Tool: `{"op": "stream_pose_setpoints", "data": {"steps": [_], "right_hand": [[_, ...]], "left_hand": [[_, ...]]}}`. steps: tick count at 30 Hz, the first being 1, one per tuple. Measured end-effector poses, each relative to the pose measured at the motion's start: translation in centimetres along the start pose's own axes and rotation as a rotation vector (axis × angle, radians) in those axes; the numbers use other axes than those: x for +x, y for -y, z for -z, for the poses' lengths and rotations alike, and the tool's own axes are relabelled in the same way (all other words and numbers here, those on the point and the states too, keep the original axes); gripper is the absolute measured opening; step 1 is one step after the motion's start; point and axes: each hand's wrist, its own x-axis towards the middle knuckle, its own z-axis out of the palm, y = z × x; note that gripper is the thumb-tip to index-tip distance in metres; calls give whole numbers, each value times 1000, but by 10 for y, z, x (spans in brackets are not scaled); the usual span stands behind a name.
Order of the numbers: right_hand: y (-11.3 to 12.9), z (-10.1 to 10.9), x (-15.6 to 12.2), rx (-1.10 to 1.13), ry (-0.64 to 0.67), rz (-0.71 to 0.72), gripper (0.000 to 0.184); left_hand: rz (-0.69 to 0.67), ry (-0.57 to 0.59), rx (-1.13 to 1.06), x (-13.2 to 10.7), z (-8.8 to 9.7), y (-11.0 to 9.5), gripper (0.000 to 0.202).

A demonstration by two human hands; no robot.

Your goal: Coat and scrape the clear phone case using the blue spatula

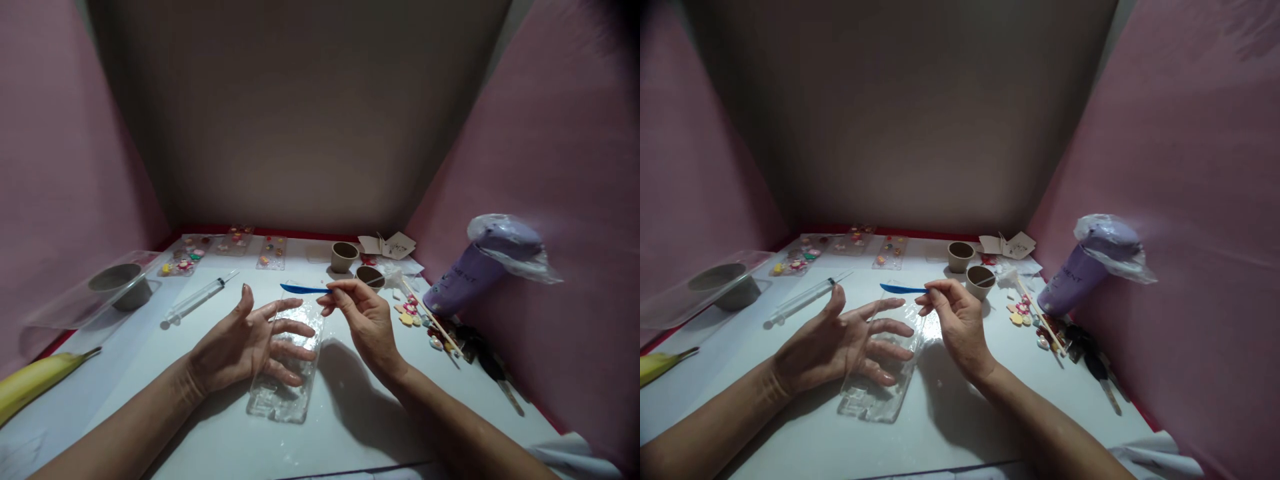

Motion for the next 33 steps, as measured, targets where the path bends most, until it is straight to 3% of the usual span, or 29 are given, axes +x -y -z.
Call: {"op": "stream_pose_setpoints", "data": {"steps": [23,33], "right_hand": [[2,6,9,-109,-84,97,10],[2,7,4,-172,-33,102,9]], "left_hand": [[-2,13,-13,0,1,1,89],[3,16,-9,-1,-1,0,89]]}}
